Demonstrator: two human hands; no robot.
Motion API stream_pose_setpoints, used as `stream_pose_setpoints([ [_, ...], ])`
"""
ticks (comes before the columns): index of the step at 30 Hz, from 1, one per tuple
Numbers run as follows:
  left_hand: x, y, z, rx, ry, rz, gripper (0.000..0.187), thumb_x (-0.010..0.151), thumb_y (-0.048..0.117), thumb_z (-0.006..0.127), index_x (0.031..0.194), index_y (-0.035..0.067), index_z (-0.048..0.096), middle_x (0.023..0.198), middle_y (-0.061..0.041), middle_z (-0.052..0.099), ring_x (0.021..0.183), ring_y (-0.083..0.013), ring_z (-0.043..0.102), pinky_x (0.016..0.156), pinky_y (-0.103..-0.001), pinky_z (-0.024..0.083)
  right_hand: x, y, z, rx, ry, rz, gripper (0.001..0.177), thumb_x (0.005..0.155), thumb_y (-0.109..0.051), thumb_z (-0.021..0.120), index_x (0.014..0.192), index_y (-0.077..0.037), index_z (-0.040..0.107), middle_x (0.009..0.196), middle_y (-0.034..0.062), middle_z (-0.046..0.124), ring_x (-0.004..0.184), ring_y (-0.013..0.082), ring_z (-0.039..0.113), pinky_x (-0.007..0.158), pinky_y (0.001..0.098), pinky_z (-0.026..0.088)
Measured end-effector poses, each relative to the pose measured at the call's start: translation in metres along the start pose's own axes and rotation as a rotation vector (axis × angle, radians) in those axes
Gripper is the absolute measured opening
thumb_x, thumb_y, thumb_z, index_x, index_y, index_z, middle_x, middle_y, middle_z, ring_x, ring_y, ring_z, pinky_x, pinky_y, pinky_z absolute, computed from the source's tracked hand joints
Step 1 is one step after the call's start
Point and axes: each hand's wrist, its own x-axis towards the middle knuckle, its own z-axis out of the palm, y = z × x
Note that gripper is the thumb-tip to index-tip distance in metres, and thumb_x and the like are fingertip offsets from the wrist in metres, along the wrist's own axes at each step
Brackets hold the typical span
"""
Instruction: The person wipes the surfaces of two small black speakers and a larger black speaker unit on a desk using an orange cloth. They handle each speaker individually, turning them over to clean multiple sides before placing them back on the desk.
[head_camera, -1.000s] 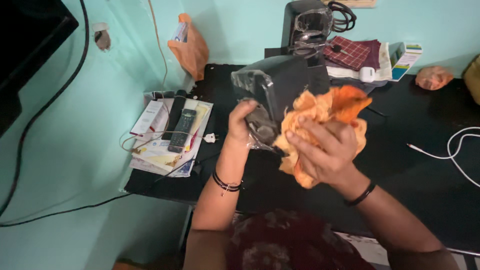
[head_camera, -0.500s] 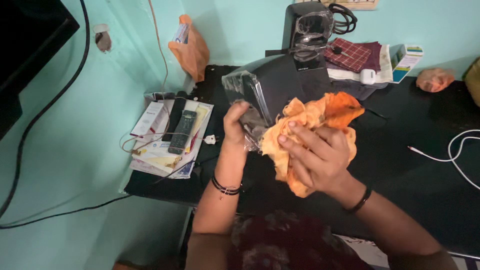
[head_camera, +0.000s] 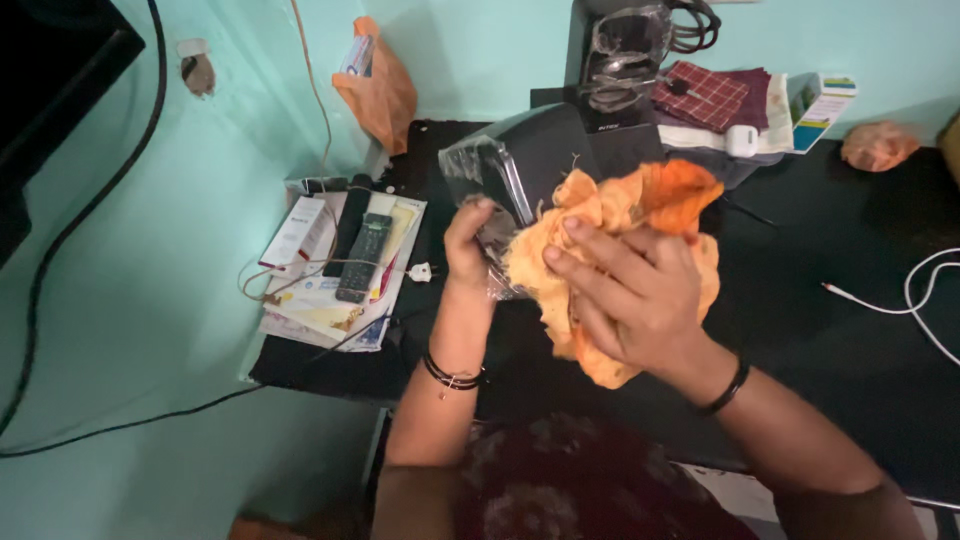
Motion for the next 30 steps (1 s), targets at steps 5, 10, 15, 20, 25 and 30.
stream_pose_setpoints([
  [5,-0.015,-0.006,0.018,0.207,0.232,-0.185,0.014,0.091,0.013,0.063,0.1,0.003,0.067,0.089,-0.008,0.07,0.082,-0.0198,0.069,0.076,-0.034,0.055,-0.006,0.012,-0.002,0.004,-0.028,0.068,0.039,0.086,-0.006,0.071,0.124,-0.013,0.074,0.137,0.0107,0.067,0.104,0.026,0.065,0.089,0.0407,0.045],
  [10,-0.032,-0.014,0.052,0.202,0.114,-0.323,0.021,0.097,0.014,0.065,0.108,-0.004,0.068,0.093,-0.013,0.072,0.082,-0.0241,0.072,0.076,-0.037,0.058,-0.018,0.031,0.003,0.073,-0.024,0.274,0.037,0.098,0.001,0.063,0.132,-0.006,0.074,0.146,0.0118,0.068,0.101,0.0212,0.064,0.088,0.0366,0.041],
  [15,-0.039,-0.01,0.096,0.311,-0.056,-0.242,0.031,0.098,0.008,0.065,0.124,-0.009,0.065,0.111,-0.018,0.074,0.099,-0.028,0.074,0.091,-0.041,0.06,-0.031,0.041,0.009,0.277,0.06,0.455,0.036,0.095,0.002,0.056,0.129,0.002,0.067,0.139,0.0163,0.066,0.109,0.0296,0.061,0.098,0.0381,0.046],
  [20,-0.037,-0.015,0.122,0.228,-0.027,-0.114,0.074,0.094,0.007,0.067,0.158,0.002,0.029,0.135,-0.021,0.061,0.117,-0.0286,0.068,0.101,-0.042,0.059,-0.077,0.031,0.013,0.406,0.03,0.551,0.031,0.103,-0.005,0.057,0.132,0.001,0.066,0.141,0.0171,0.064,0.12,0.0284,0.06,0.108,0.0357,0.045],
  [25,-0.057,-0.025,0.139,0.279,0.033,-0.068,0.101,0.095,0.014,0.069,0.171,0.01,0.003,0.147,-0.027,0.045,0.125,-0.0323,0.061,0.103,-0.046,0.056,-0.108,0.013,0.014,0.463,0.056,0.531,0.054,0.097,-0.033,0.072,0.139,-0.002,0.058,0.145,0.0148,0.056,0.126,0.0263,0.051,0.109,0.037,0.041],
  [30,-0.088,-0.031,0.148,0.563,0.054,-0.083,0.112,0.094,0.022,0.071,0.165,0.014,-0.015,0.161,-0.022,0.031,0.144,-0.0301,0.046,0.121,-0.044,0.042,-0.122,0.004,0.016,0.791,0.151,0.776,0.073,0.098,-0.04,0.077,0.151,-0.002,0.044,0.145,0.0129,0.054,0.135,0.024,0.055,0.116,0.0398,0.047],
])
